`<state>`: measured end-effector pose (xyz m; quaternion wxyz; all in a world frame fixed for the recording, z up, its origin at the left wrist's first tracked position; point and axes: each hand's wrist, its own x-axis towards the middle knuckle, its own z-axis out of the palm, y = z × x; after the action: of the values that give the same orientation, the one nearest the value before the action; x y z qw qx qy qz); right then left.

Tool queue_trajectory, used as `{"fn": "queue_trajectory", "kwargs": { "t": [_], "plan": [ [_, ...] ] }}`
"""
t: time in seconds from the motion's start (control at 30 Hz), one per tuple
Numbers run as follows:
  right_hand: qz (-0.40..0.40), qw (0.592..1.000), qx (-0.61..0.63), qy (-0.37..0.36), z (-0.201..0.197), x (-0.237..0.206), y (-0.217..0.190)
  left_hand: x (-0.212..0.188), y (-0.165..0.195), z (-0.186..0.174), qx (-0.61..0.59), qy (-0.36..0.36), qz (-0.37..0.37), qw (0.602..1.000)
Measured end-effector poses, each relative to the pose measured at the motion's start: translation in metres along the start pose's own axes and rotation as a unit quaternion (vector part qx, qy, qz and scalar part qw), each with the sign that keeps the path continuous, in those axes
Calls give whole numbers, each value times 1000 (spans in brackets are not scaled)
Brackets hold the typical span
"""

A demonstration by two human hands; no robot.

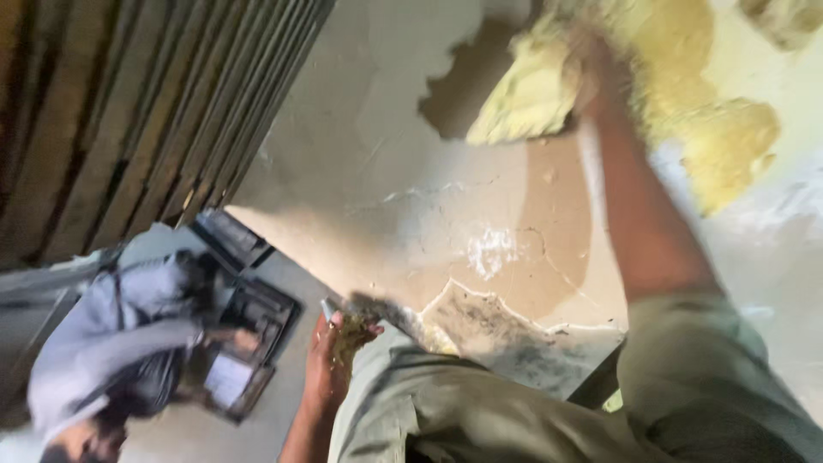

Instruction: The person uses a piping bag to squeeze small portions of dough onto a metal baking tray, forming uniform round shapes. They repeatedly refill the piping bag from a bulk dough mass and continue filling multiple trays in a production area.

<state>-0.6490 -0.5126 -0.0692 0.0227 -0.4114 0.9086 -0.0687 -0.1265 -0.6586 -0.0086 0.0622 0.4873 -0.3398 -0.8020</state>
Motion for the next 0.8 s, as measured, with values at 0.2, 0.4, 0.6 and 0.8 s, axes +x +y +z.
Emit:
{"fn": "queue_trajectory", "kwargs": {
  "t": [0.2,0.4,0.6,0.8],
  "plan": [
    [136,984,-22,116,8,-71,-40,-14,6,-22,-18,-29,16,999],
    [-51,991,45,-116,0,-63,-233,-43,7,-51,-35,-128,59,989],
    [-258,955,-103,101,-12,-180,-298,-68,-15,-93,-55,-194,51,978],
    [-4,995,69,72,-47,-324,-225,-84,-36,-145,-40,-203,23,978]
  ]
}}
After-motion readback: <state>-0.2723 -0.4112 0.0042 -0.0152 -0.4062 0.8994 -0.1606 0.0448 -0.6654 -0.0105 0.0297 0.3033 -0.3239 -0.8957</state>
